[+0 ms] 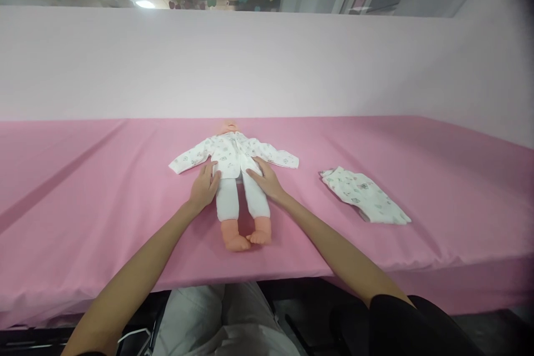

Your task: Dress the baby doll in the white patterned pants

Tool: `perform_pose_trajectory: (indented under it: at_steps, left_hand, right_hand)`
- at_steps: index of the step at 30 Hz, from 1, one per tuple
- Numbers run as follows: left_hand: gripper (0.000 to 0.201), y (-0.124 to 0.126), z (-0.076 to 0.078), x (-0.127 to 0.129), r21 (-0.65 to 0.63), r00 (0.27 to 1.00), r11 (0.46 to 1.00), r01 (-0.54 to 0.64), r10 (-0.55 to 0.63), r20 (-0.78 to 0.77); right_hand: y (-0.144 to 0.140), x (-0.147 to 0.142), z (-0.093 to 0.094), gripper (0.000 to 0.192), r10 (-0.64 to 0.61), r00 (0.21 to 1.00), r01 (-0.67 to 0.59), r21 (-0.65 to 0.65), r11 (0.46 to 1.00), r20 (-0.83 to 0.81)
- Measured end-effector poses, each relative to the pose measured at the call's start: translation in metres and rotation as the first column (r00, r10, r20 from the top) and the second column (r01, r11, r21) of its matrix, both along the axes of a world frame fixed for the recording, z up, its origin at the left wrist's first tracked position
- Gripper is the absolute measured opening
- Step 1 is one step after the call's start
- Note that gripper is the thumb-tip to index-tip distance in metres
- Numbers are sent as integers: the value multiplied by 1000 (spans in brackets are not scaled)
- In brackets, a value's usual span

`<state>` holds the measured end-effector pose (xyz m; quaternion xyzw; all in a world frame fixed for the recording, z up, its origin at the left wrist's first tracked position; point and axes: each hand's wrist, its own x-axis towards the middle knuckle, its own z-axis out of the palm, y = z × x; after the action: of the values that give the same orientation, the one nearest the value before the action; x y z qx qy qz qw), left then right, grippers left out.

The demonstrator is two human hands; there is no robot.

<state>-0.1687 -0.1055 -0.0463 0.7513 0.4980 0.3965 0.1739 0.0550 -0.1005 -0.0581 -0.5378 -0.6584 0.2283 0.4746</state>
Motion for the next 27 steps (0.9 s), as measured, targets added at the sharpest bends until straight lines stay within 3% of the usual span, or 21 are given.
perform_pose_trajectory:
  at_steps: [3, 7, 10, 11, 13, 15, 17, 20, 22, 27]
  left_hand:
    - [49, 1, -1, 0, 7, 1000, 1000, 4, -4, -4]
    - [49, 2, -2, -1, 18, 1000, 1000, 9, -8, -13]
    - [49, 3, -2, 0, 23, 1000, 1000, 7, -6, -17]
    - [49, 3, -3, 0, 24, 1000, 1000, 7, -6, -18]
    - [48, 3, -3, 0, 24, 1000, 1000, 10, -9, -18]
    - [48, 4, -3, 0, 24, 1000, 1000, 14, -13, -17]
    - [48, 4, -3, -1, 24, 1000, 1000, 14, -14, -13]
    - [48, 5, -3, -1, 24, 1000, 1000, 12, -11, -11]
    - [48, 4, -2, -2, 26, 1000, 1000, 11, -10, -17]
    - [50, 2, 1, -2, 28, 1000, 1000, 10, -9, -30]
  right_hand:
    - [-2, -2, 4, 58, 8, 1000, -8, -8, 1000, 21]
    - [0, 12, 23, 64, 24, 999, -20, -73, 997, 48]
    - [5, 48, 40, 65, -244, 963, 249, -36, 968, 111]
    - [6, 64, 43, 64, -361, 912, 366, 12, 931, 197]
    - [6, 97, 45, 62, -555, 717, 604, 22, 796, 422]
    - [4, 125, 41, 61, -577, 549, 755, -64, 653, 605]
    - [3, 145, 35, 59, -531, 495, 828, -188, 528, 688]
    - [2, 158, 29, 61, -481, 528, 845, -376, 380, 700]
    - [3, 161, 28, 64, -455, 557, 830, -443, 340, 694]
    - [4, 170, 21, 71, -467, 564, 824, -426, 374, 681]
